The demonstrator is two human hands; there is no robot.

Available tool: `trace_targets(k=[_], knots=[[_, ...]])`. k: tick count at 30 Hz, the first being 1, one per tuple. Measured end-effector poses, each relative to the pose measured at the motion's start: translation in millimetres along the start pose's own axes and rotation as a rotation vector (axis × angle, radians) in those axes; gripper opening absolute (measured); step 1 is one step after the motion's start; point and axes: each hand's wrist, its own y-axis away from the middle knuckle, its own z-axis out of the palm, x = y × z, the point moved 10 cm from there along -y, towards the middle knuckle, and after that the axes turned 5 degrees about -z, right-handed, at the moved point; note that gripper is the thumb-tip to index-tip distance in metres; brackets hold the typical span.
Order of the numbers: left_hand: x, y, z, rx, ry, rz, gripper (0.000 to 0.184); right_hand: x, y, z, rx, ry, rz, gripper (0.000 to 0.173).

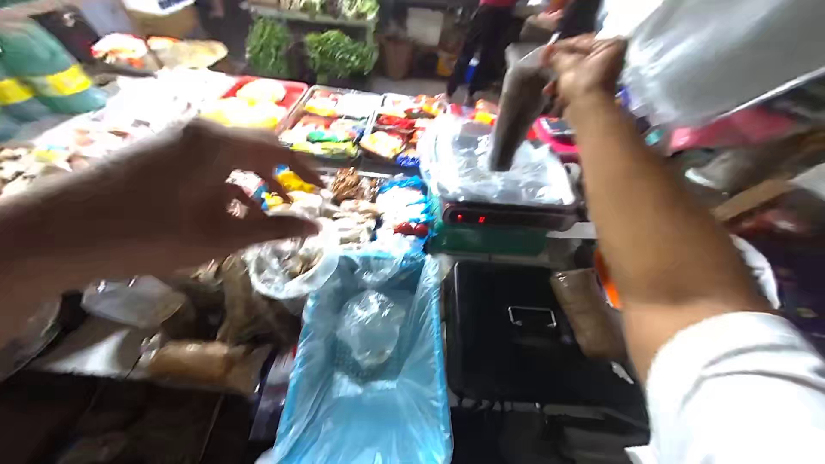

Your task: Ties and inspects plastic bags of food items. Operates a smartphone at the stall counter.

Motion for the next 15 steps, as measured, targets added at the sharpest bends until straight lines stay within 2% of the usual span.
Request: trace_targets(k=[4,7,11,15], knots=[[-23,30,24,-0.038,0.095,-0.262,0.038,44,-8,23,0.027,0.011,0.040,0.028],[-36,17,46,-0.060,0.097,-0.272,0.049,73,-8,33,0.042,0.006,0.102,0.026],[-26,-52,75,-0.018,0.306,-0.173,0.059,83,-8,27,0.001,-0.015,0.119,0.026],[-20,-161,121,-0.036,0.579,-0.173,0.077,95,-12,29,-0.057,-0.110,0.151,0.029]])
